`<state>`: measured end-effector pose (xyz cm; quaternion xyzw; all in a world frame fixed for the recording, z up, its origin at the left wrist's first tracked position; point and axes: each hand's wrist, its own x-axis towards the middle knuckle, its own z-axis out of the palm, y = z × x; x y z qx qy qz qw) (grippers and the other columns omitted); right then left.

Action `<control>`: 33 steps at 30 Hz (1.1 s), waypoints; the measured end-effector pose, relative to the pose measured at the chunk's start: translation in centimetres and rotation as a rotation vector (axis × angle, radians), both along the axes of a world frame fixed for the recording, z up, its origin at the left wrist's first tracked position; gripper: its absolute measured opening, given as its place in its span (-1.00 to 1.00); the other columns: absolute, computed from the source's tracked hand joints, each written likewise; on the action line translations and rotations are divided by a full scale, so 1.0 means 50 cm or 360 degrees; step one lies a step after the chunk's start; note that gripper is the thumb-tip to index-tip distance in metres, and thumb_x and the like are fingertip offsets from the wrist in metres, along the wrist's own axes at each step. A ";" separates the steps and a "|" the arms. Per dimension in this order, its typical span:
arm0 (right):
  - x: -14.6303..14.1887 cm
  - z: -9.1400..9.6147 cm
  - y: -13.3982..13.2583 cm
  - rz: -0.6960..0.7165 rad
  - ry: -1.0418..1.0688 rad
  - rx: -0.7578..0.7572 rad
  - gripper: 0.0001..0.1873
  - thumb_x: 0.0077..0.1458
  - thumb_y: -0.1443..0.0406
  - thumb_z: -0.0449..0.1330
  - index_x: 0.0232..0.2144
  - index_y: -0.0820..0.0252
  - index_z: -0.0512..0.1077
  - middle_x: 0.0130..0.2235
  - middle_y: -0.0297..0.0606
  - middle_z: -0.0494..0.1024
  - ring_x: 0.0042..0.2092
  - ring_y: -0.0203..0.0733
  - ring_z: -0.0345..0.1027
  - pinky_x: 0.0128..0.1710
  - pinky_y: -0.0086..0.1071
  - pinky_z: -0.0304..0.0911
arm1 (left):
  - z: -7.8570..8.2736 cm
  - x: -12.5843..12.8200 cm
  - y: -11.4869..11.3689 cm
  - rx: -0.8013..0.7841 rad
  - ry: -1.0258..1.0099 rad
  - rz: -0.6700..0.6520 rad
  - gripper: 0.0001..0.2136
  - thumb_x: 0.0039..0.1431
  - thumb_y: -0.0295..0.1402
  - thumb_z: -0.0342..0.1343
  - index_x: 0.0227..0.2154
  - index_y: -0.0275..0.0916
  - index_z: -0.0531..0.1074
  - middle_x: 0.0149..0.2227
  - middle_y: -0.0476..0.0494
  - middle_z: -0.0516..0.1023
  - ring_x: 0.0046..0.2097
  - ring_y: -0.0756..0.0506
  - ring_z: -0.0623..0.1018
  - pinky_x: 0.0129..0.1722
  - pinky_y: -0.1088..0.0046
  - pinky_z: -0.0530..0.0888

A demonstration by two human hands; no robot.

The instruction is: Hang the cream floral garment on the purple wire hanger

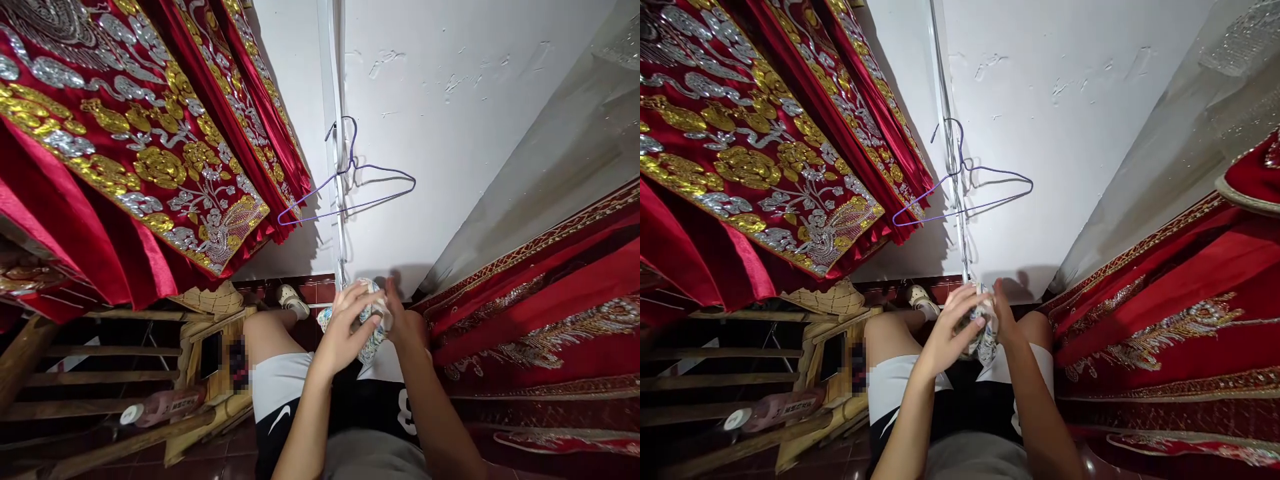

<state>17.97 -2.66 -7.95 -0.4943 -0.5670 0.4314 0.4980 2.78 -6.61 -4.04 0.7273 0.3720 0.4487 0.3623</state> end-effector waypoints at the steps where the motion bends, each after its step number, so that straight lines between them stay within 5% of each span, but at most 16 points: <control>1: -0.003 0.010 0.004 0.0135 0.0067 -0.0091 -0.14 0.29 -0.29 -0.34 -0.48 0.12 0.48 -0.57 -0.19 0.38 -0.39 -0.04 0.43 -0.41 -0.25 0.34 | -0.006 -0.011 0.007 0.0002 0.0005 0.0071 -0.56 0.37 -0.22 0.13 0.28 0.06 0.36 0.29 -0.21 0.39 0.38 -0.26 0.29 0.39 0.05 0.20; 4: -0.004 0.055 0.018 0.0687 0.0225 -0.0377 -0.45 0.07 -0.21 0.23 -0.43 0.15 0.51 -0.51 -0.24 0.47 -0.39 -0.08 0.42 -0.38 -0.27 0.37 | -0.031 -0.047 0.035 -0.0100 -0.0096 0.0133 -0.41 0.42 -0.09 0.00 0.43 -0.03 0.08 0.41 -0.25 0.20 0.44 -0.25 0.21 0.41 0.09 0.16; 7: 0.006 0.115 0.035 0.0975 0.0140 -0.0355 -0.69 -0.16 0.12 0.44 -0.48 0.19 0.48 -0.48 -0.32 0.49 -0.43 -0.18 0.36 -0.39 -0.33 0.30 | -0.050 -0.077 0.058 -0.0286 0.0036 -0.0146 -0.51 0.44 0.01 -0.16 0.18 -0.12 0.46 0.14 -0.25 0.55 0.25 -0.29 0.47 0.35 0.09 0.25; 9: 0.019 0.154 0.049 0.0872 -0.0027 -0.0138 -0.76 -0.10 0.22 0.33 -0.59 0.18 0.37 -0.56 -0.40 0.37 -0.49 -0.28 0.22 -0.46 -0.39 0.15 | -0.058 -0.098 0.068 -0.0353 0.0289 -0.0215 -0.55 0.40 0.04 -0.08 -0.19 -0.14 0.61 -0.19 -0.18 0.67 -0.01 -0.29 0.62 0.24 0.11 0.36; 12: 0.039 0.197 0.085 0.0381 -0.0391 0.0323 -0.73 -0.09 0.32 0.23 -0.67 0.15 0.21 -0.61 -0.45 0.16 -0.51 -0.34 0.03 -0.49 -0.41 -0.02 | -0.063 -0.145 0.082 -0.0365 0.0641 0.0038 -0.59 0.24 0.03 0.14 -0.57 -0.16 0.47 -0.51 -0.11 0.55 -0.28 -0.24 0.60 0.03 0.23 0.44; 16: 0.031 0.209 0.183 -0.0103 -0.0368 0.0661 -0.88 -0.03 0.28 0.24 -0.35 0.13 0.44 -0.37 -0.34 0.46 -0.34 -0.21 0.28 -0.33 -0.37 0.17 | -0.050 -0.208 0.099 -0.0453 0.0776 0.0174 -0.55 0.15 0.00 0.19 -0.68 -0.17 0.29 -0.61 -0.06 0.38 -0.42 -0.15 0.47 -0.24 0.37 0.39; 19: -0.003 0.192 0.269 0.0009 -0.0191 0.0605 -0.69 0.12 0.11 0.17 -0.14 0.14 0.46 -0.13 -0.21 0.55 -0.10 -0.09 0.38 -0.07 -0.29 0.24 | -0.024 -0.220 0.096 -0.0262 0.0553 0.0084 -0.59 0.18 -0.08 0.15 -0.65 -0.21 0.28 -0.42 -0.13 0.48 -0.29 -0.15 0.47 -0.23 0.39 0.36; 22: -0.026 0.164 0.315 0.0103 -0.0136 0.0277 -0.57 0.16 -0.07 0.08 -0.39 0.16 0.40 -0.38 -0.27 0.47 -0.27 -0.12 0.32 -0.18 -0.28 0.22 | 0.005 -0.213 0.082 -0.0222 0.0236 0.0056 -0.57 0.16 -0.11 0.18 -0.65 -0.23 0.18 -0.37 -0.12 0.43 -0.32 -0.08 0.40 -0.29 0.43 0.31; 25: -0.008 0.144 0.305 0.0009 -0.0153 0.0212 -0.56 0.07 -0.07 0.16 -0.55 0.13 0.26 -0.54 -0.40 0.27 -0.43 -0.24 0.13 -0.37 -0.34 0.07 | 0.032 -0.222 0.076 -0.0396 0.0174 0.0032 -0.63 0.16 -0.03 0.17 -0.50 -0.20 0.24 -0.49 0.03 0.30 -0.44 -0.01 0.31 -0.39 0.49 0.27; 28: 0.039 0.143 0.260 -0.0005 -0.0237 0.0293 -0.65 0.03 0.07 0.20 -0.59 0.14 0.24 -0.55 -0.42 0.23 -0.45 -0.28 0.10 -0.42 -0.38 -0.01 | 0.053 -0.248 0.084 -0.0294 0.0677 0.0132 -0.64 0.24 0.05 0.07 -0.26 -0.17 0.37 -0.47 0.02 0.41 -0.38 -0.10 0.45 -0.27 0.40 0.39; 33: 0.098 0.177 0.186 0.0088 -0.0616 0.0415 -0.84 0.02 0.22 0.15 -0.49 0.19 0.43 -0.47 -0.35 0.43 -0.36 -0.23 0.25 -0.34 -0.38 0.09 | 0.073 -0.271 0.117 -0.0260 0.1917 0.0304 -0.73 0.29 -0.11 0.06 -0.30 -0.21 0.50 -0.20 -0.30 0.62 -0.05 -0.38 0.60 0.17 -0.14 0.31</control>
